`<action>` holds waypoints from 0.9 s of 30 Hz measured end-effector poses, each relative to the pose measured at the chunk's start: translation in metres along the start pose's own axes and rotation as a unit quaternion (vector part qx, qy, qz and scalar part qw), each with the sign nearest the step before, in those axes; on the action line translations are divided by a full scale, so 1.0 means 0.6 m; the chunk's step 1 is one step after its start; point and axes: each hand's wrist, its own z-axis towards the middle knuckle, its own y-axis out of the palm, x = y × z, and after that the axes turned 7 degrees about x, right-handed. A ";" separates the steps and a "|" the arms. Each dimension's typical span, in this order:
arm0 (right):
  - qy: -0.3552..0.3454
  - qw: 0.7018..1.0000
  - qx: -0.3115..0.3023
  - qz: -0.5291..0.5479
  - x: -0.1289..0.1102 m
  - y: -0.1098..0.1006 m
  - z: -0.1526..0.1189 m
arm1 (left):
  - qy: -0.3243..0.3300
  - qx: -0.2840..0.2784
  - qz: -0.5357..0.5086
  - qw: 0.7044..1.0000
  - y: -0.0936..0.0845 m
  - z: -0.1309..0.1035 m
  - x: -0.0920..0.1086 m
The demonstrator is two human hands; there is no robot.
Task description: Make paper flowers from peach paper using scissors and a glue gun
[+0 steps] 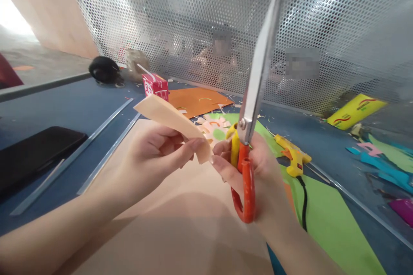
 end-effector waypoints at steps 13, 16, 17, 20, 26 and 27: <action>0.037 0.999 -0.014 0.024 0.005 -0.001 -0.004 | -0.052 -0.007 -0.142 0.988 -0.007 0.012 -0.008; 0.057 0.998 -0.030 0.027 0.004 0.000 -0.005 | -0.066 -0.056 -0.138 0.987 -0.007 0.012 -0.008; 0.059 0.997 -0.029 0.026 0.005 0.000 -0.006 | -0.071 -0.072 -0.129 0.986 -0.007 0.012 -0.008; 0.055 0.998 -0.016 0.023 0.007 -0.001 -0.005 | -0.089 -0.094 -0.116 0.985 -0.008 0.012 -0.008; 0.042 0.998 0.001 0.041 0.018 -0.002 0.003 | -0.113 -0.095 -0.121 0.982 -0.011 0.014 -0.004; 0.042 0.998 0.003 0.040 0.017 -0.002 0.004 | -0.107 -0.083 -0.120 0.984 -0.011 0.014 -0.002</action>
